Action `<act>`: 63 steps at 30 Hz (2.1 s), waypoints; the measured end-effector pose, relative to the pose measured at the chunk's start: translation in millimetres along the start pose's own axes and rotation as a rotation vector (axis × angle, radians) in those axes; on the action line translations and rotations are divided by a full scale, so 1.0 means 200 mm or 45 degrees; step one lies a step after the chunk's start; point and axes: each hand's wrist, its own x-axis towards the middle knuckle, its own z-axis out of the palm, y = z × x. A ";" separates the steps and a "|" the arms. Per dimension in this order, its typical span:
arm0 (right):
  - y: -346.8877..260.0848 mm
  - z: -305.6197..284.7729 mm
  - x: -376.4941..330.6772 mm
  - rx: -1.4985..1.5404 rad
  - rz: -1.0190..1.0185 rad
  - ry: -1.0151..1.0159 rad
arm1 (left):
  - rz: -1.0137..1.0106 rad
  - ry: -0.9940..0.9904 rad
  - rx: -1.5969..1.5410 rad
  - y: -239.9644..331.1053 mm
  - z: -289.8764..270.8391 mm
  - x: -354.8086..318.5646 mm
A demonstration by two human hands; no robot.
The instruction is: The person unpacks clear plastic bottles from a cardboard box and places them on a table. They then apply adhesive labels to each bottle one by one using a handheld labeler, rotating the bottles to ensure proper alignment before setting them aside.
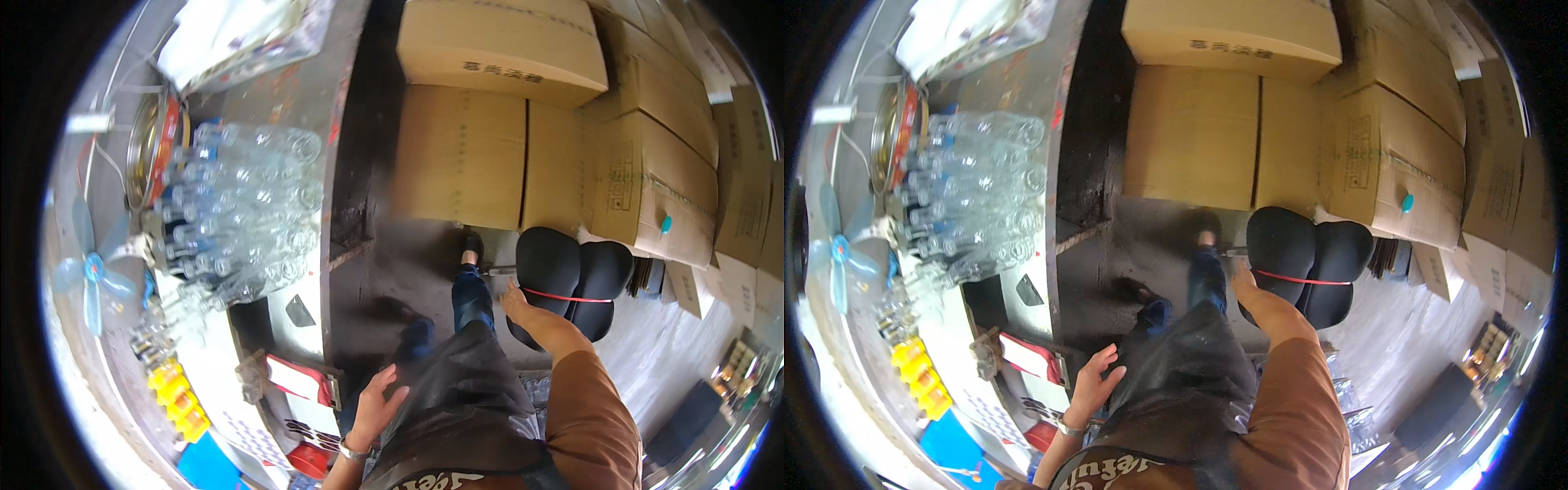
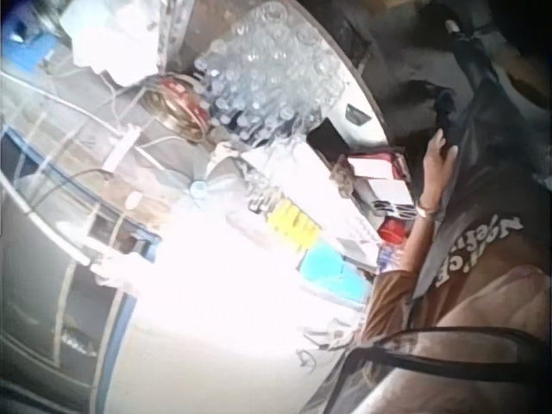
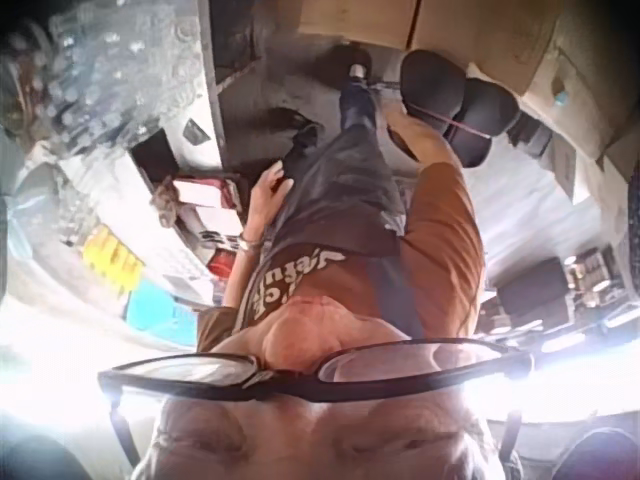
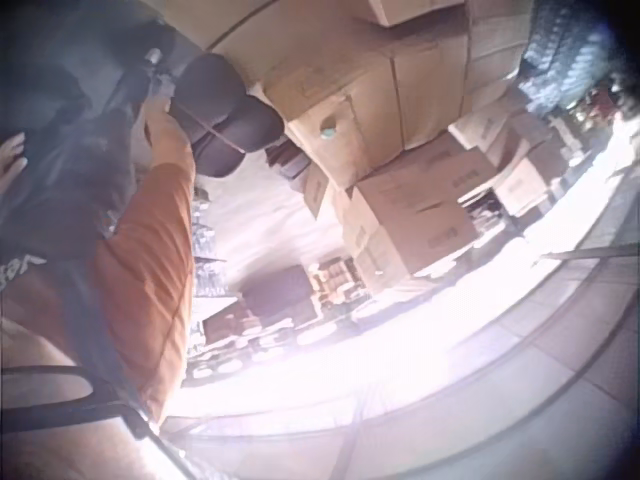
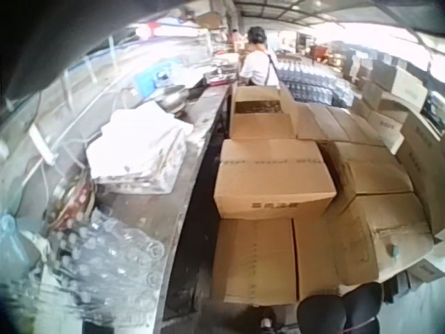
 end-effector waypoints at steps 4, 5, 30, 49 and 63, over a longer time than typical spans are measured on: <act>-0.03 -0.05 0.05 -0.037 0.045 -0.286 | -0.064 0.104 -0.179 -0.26 -0.08 -0.19; -0.05 -0.06 0.04 -0.092 0.055 -0.345 | -0.085 0.124 -0.217 -0.31 -0.09 -0.24; 0.00 -0.70 0.47 0.813 -0.028 -0.173 | -0.254 0.177 -1.087 -0.25 -0.92 -0.08; 0.46 -1.56 0.68 1.400 -0.182 0.052 | 0.483 0.697 -1.435 -0.74 -0.67 -0.31; -0.77 -2.51 0.39 -0.365 -1.060 1.606 | 0.391 1.535 -1.404 -1.08 0.11 -0.62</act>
